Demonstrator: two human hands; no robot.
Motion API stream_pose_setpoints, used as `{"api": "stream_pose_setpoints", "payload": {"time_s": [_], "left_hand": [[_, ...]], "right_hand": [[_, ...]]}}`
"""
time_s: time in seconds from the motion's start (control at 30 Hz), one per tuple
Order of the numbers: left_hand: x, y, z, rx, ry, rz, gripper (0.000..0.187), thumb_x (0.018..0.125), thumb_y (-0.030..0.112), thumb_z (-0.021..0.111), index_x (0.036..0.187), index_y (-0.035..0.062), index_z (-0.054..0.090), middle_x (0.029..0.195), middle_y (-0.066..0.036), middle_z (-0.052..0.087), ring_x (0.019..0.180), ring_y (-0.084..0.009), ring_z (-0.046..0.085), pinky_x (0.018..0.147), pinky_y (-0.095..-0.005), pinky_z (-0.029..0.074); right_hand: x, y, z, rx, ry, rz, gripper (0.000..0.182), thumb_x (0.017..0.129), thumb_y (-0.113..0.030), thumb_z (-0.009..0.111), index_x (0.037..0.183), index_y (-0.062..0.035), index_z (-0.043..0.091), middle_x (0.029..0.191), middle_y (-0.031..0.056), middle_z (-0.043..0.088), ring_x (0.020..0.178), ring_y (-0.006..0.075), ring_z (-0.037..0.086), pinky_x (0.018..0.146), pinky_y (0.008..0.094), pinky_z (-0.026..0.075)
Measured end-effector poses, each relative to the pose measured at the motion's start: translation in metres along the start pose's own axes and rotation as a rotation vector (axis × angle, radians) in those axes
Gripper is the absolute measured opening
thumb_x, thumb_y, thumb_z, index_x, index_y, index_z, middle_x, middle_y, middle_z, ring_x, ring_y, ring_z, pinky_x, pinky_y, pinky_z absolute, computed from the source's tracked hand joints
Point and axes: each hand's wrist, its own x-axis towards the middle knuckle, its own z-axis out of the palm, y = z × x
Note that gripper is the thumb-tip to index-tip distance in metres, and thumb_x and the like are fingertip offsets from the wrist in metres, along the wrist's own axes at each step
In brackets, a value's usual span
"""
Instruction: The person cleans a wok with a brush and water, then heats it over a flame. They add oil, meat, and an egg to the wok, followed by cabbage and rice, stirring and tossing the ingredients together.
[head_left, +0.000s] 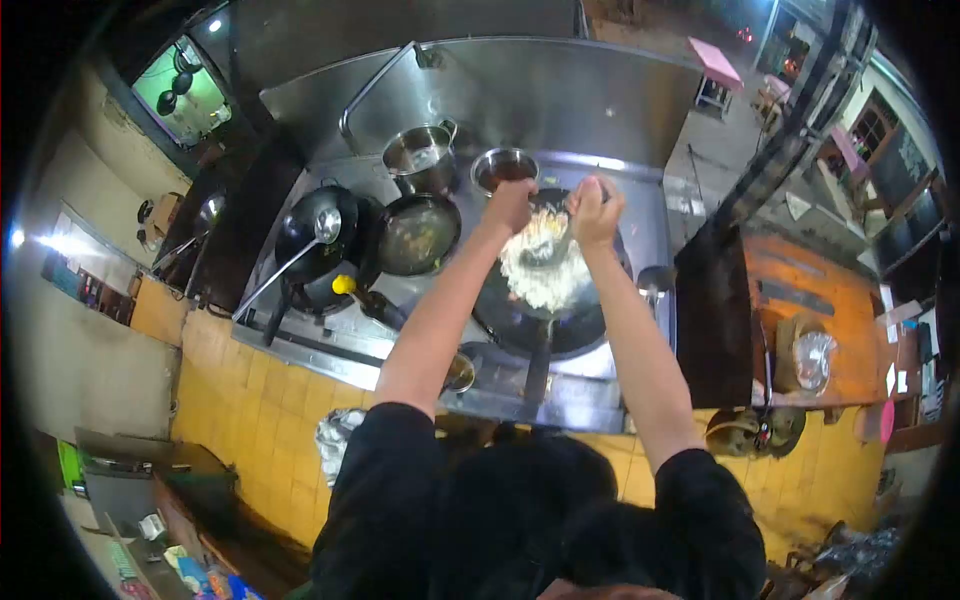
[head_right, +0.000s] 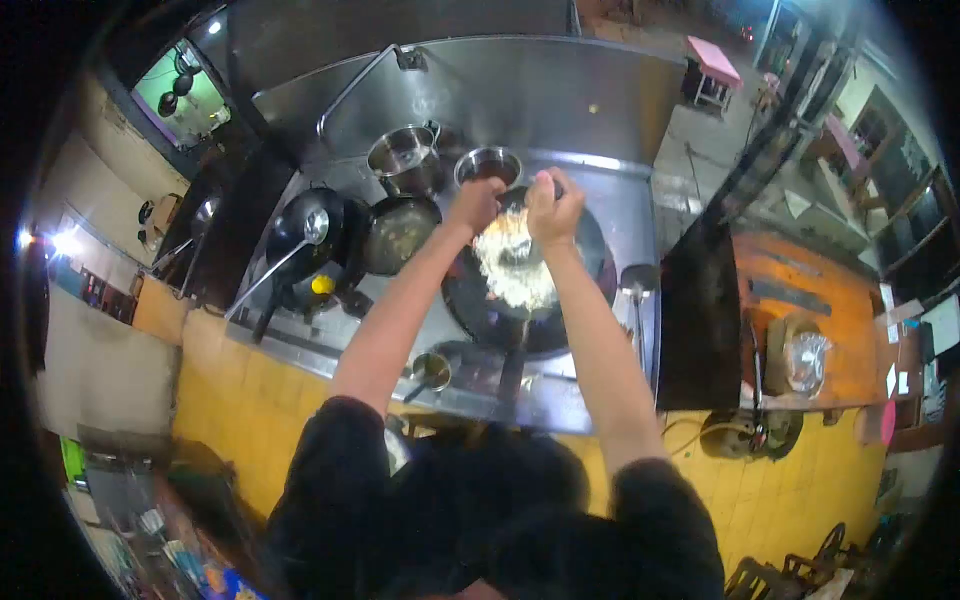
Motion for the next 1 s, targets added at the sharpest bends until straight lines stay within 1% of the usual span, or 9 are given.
{"api": "stream_pose_setpoints", "payload": {"time_s": [0.13,0.23,0.3,0.43,0.5,0.6,0.73,0.8,1.0], "left_hand": [[-0.021,0.001,-0.006,-0.109,-0.105,-0.054,0.030,0.069,0.001,0.067,0.098,0.0055,0.063,0.093,-0.018,0.065,0.092,-0.0346,0.061,0.079,-0.0392,0.049],[-0.010,-0.005,-0.011,-0.115,0.127,0.068,0.030,0.070,0.011,0.069,0.100,0.0077,0.062,0.090,-0.017,0.066,0.086,-0.0328,0.064,0.075,-0.0377,0.051],[-0.017,0.024,-0.038,-0.101,-0.078,-0.137,0.031,0.070,0.009,0.068,0.100,0.0101,0.062,0.089,-0.016,0.066,0.086,-0.0331,0.064,0.076,-0.0395,0.051],[-0.026,0.026,-0.040,0.109,-0.193,-0.265,0.033,0.074,0.009,0.057,0.106,0.0134,0.061,0.098,-0.013,0.065,0.094,-0.0330,0.061,0.082,-0.0415,0.049],[-0.041,0.019,-0.044,0.160,-0.255,-0.084,0.037,0.075,0.008,0.053,0.111,0.0135,0.061,0.104,-0.015,0.063,0.098,-0.0330,0.060,0.085,-0.0417,0.047],[-0.056,-0.010,-0.024,0.030,-0.179,-0.113,0.039,0.075,0.005,0.054,0.113,0.0121,0.060,0.105,-0.018,0.062,0.098,-0.0328,0.060,0.085,-0.0416,0.047],[-0.129,-0.011,-0.018,-0.295,-0.029,-0.249,0.029,0.081,0.007,0.056,0.109,0.0043,0.060,0.095,-0.014,0.065,0.088,-0.0264,0.064,0.079,-0.0326,0.048],[-0.183,-0.020,0.010,-0.616,0.027,-0.329,0.023,0.082,0.011,0.060,0.102,0.0006,0.062,0.092,-0.014,0.066,0.086,-0.0209,0.064,0.075,-0.0323,0.049],[-0.301,0.001,0.030,-0.474,0.015,-0.683,0.037,0.085,0.035,0.058,0.097,0.0015,0.066,0.082,-0.016,0.067,0.078,-0.0288,0.066,0.069,-0.0360,0.049]], "right_hand": [[0.011,-0.008,0.008,-0.215,-0.115,-0.011,0.030,0.086,-0.020,0.053,0.068,0.0028,0.058,0.051,0.0025,0.051,0.048,0.0098,0.049,0.045,0.0270,0.037],[0.008,-0.031,0.016,-0.198,0.052,0.097,0.029,0.085,-0.022,0.055,0.073,0.0025,0.061,0.051,0.0066,0.054,0.049,0.0125,0.052,0.047,0.0290,0.038],[0.009,0.003,0.015,-0.319,0.112,-0.087,0.029,0.084,-0.023,0.055,0.073,0.0027,0.061,0.051,0.0075,0.051,0.051,0.0129,0.053,0.047,0.0282,0.039],[0.016,-0.034,0.023,-0.153,-0.002,0.089,0.027,0.084,-0.022,0.055,0.073,0.0027,0.058,0.050,0.0064,0.048,0.050,0.0140,0.052,0.049,0.0286,0.040],[0.008,-0.023,0.021,-0.023,-0.007,0.108,0.027,0.084,-0.021,0.055,0.071,0.0024,0.057,0.050,0.0062,0.047,0.050,0.0141,0.052,0.050,0.0283,0.040],[-0.007,0.012,0.017,-0.287,-0.133,-0.149,0.022,0.084,-0.017,0.057,0.070,0.0012,0.058,0.051,0.0026,0.048,0.051,0.0081,0.049,0.048,0.0255,0.037],[0.007,-0.045,0.030,-0.038,-0.008,0.086,0.024,0.086,-0.018,0.057,0.071,0.0010,0.059,0.052,-0.0007,0.049,0.049,0.0063,0.045,0.046,0.0261,0.035],[0.002,-0.003,0.023,-0.053,0.009,0.053,0.025,0.087,-0.019,0.056,0.072,0.0012,0.059,0.052,-0.0015,0.049,0.048,0.0059,0.044,0.045,0.0253,0.034],[0.019,-0.043,0.037,0.064,-0.022,0.100,0.030,0.091,-0.016,0.049,0.064,-0.0029,0.044,0.051,0.0009,0.040,0.043,0.0078,0.037,0.039,0.0238,0.028]]}}
